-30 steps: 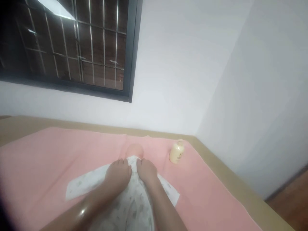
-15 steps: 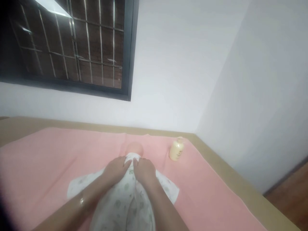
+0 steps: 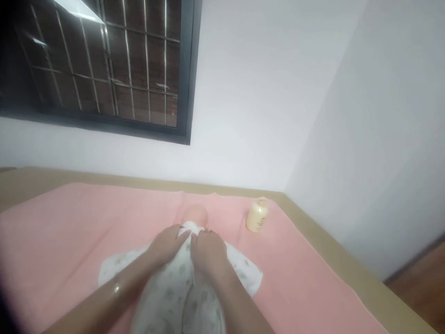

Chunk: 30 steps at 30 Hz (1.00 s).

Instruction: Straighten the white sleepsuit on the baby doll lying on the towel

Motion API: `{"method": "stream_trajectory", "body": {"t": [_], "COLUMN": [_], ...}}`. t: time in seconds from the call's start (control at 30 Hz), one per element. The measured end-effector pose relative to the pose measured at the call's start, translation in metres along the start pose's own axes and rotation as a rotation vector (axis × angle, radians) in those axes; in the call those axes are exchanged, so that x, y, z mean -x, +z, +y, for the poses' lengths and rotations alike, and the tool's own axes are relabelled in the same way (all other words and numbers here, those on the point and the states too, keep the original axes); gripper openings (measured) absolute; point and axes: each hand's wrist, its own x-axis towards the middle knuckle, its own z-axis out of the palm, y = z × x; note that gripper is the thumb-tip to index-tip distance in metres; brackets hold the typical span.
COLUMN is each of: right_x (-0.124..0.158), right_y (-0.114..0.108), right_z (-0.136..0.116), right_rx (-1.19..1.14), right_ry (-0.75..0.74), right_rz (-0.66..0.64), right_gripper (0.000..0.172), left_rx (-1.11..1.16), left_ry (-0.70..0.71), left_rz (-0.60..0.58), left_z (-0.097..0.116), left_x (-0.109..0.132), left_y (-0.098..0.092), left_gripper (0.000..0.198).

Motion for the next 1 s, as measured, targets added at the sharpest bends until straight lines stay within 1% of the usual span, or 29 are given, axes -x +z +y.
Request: {"method": "stream_trajectory", "body": {"t": [0.1,0.17,0.27,0.37,0.47,0.53,0.57,0.67,0.77,0.83,0.9,1.0], "right_x": [-0.01,-0.018,-0.022,-0.013,-0.001,0.003,0.002,-0.01,-0.024,-0.028,-0.024,-0.01], "right_y": [0.008,0.012,0.011,0.001,-0.008,-0.009,-0.007,0.003,0.013,0.015,0.012,0.002], "right_z": [0.008,0.016,0.023,0.016,0.004,0.001,0.001,0.012,0.026,0.03,0.026,0.013], "right_rx": [-0.017,-0.061,-0.143,-0.137,-0.083,-0.074,-0.084,-0.136,-0.167,-0.192,-0.182,-0.08], "right_ry": [0.07,0.127,0.12,0.095,0.076,0.047,0.045,0.072,0.104,0.105,0.1,0.076], "right_rz": [-0.015,-0.059,-0.129,-0.12,-0.09,-0.077,-0.072,-0.071,-0.113,-0.144,-0.143,-0.095], "right_gripper": [0.059,0.067,0.075,0.077,0.077,0.076,0.076,0.077,0.078,0.079,0.079,0.077], "left_rx": [-0.116,-0.228,-0.32,-0.254,-0.071,0.027,0.04,-0.059,-0.227,-0.287,-0.271,-0.14], "left_ry": [0.053,0.106,0.173,0.137,0.076,0.047,0.037,0.028,0.051,0.066,0.062,0.048], "left_rz": [0.06,0.115,0.15,0.117,0.026,-0.029,-0.035,0.033,0.129,0.171,0.167,0.088], "left_z": [0.011,0.021,0.028,0.022,0.009,0.004,0.003,0.01,0.021,0.023,0.02,0.01], "left_x": [0.012,0.021,0.029,0.024,0.012,0.007,0.006,0.012,0.022,0.025,0.023,0.014], "left_y": [0.002,0.004,0.005,0.001,-0.007,-0.01,-0.01,-0.003,0.007,0.011,0.011,0.004], "left_gripper": [0.048,0.044,0.042,0.043,0.049,0.055,0.057,0.054,0.044,0.041,0.042,0.049]}}
